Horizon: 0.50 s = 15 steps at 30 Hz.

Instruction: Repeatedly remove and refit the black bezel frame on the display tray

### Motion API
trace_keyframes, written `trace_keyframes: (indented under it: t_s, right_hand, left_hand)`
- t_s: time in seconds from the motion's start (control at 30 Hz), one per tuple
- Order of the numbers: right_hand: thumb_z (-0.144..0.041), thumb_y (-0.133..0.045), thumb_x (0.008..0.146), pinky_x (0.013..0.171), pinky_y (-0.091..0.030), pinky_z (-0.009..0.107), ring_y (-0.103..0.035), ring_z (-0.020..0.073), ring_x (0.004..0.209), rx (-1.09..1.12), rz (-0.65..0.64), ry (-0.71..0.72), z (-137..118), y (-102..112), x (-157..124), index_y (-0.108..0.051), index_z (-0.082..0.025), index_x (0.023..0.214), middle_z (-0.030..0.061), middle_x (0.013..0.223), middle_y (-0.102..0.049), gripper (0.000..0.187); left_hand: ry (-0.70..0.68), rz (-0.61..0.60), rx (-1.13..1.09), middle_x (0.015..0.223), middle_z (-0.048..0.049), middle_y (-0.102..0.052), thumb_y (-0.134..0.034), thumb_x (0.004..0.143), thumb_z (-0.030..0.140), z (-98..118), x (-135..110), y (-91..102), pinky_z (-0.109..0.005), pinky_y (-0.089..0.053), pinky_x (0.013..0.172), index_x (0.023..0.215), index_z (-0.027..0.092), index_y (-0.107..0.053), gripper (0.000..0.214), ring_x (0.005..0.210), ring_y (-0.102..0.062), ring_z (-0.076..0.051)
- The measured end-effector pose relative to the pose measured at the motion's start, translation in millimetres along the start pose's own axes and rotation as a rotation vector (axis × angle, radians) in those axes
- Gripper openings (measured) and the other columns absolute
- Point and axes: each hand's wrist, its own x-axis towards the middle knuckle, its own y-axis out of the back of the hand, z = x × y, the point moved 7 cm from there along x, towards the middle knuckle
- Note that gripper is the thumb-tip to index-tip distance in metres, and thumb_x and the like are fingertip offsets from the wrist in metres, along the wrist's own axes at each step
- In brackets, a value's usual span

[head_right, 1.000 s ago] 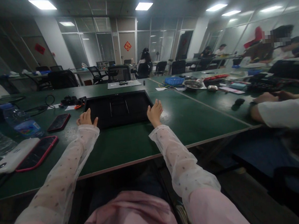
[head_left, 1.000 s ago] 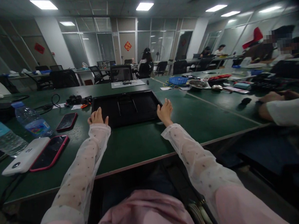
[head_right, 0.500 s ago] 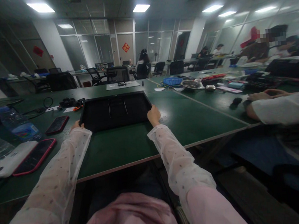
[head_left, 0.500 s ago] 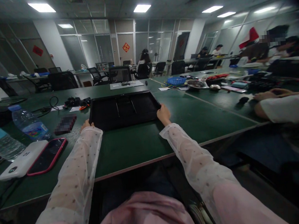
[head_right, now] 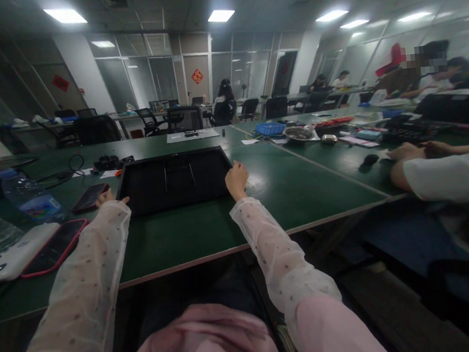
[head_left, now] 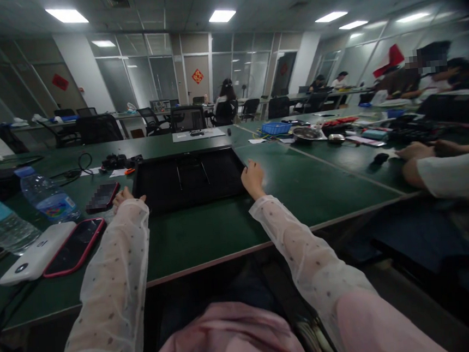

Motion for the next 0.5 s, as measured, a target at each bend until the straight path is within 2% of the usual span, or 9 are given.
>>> trace_keyframes:
  t_s: [0.03,0.1,0.17,0.23,0.3,0.4,0.5]
  right_hand:
    - [-0.018,-0.038,0.098,0.112,-0.04,0.049,-0.051,0.0345,0.136,-0.01,0.028,0.048,-12,-1,-2,-0.051,-0.005,0.147,0.0259,0.145,-0.055,0.053]
    - [-0.023,-0.033,0.102,0.118,-0.033,0.051,-0.041,0.0341,0.146,-0.023,0.018,0.152,-37,-11,-10,-0.046,-0.006,0.153,0.0252,0.156,-0.045,0.055]
    - [-0.03,-0.029,0.105,0.122,-0.026,0.054,-0.029,0.0343,0.154,-0.042,-0.05,0.233,-60,-26,-20,-0.039,-0.008,0.158,0.0246,0.165,-0.033,0.058]
    - [-0.038,-0.029,0.107,0.123,-0.022,0.056,-0.017,0.035,0.159,-0.068,-0.153,0.3,-77,-43,-31,-0.03,-0.009,0.163,0.0235,0.171,-0.02,0.063]
    - [-0.045,-0.031,0.107,0.125,-0.019,0.056,-0.011,0.0348,0.16,-0.102,-0.306,0.375,-87,-60,-41,-0.025,-0.011,0.165,0.0221,0.173,-0.014,0.068]
    - [-0.053,-0.03,0.107,0.126,-0.019,0.053,-0.014,0.034,0.16,-0.15,-0.495,0.44,-88,-77,-49,-0.028,-0.012,0.165,0.021,0.172,-0.017,0.071]
    - [-0.054,-0.028,0.107,0.126,-0.02,0.052,-0.016,0.0338,0.16,-0.169,-0.507,0.437,-84,-79,-48,-0.03,-0.012,0.165,0.0201,0.172,-0.018,0.071]
  left_hand:
    - [0.024,0.002,0.043,0.151,-0.0192,-0.051,-0.063,0.092,0.042,8,2,-0.4,-0.052,-0.045,0.113,0.16,0.011,-0.038,0.079,0.14,-0.048,-0.034]
    - [0.001,-0.039,0.123,0.162,-0.0196,-0.039,-0.056,0.094,0.047,31,5,-10.9,-0.058,-0.035,0.12,0.163,0.01,-0.034,0.081,0.151,-0.033,-0.037]
    - [-0.114,-0.111,0.159,0.168,-0.0141,-0.032,-0.047,0.099,0.044,60,4,-32.1,-0.06,-0.027,0.124,0.166,0.016,-0.031,0.074,0.155,-0.027,-0.033]
    - [-0.22,-0.179,0.207,0.172,-0.0102,-0.025,-0.041,0.101,0.043,80,-3,-57.5,-0.062,-0.017,0.126,0.168,0.021,-0.026,0.072,0.158,-0.02,-0.03]
    - [-0.264,-0.267,0.268,0.173,-0.0094,-0.022,-0.041,0.101,0.042,82,-10,-82.8,-0.065,-0.012,0.125,0.167,0.022,-0.028,0.07,0.159,-0.017,-0.031]
    - [-0.263,-0.379,0.335,0.172,-0.009,-0.023,-0.039,0.102,0.043,68,-17,-108.5,-0.067,-0.011,0.124,0.165,0.024,-0.035,0.066,0.159,-0.017,-0.031]
    - [-0.274,-0.385,0.354,0.173,-0.008,-0.021,-0.037,0.103,0.045,57,-16,-114.6,-0.067,-0.011,0.124,0.165,0.025,-0.034,0.065,0.16,-0.016,-0.031]
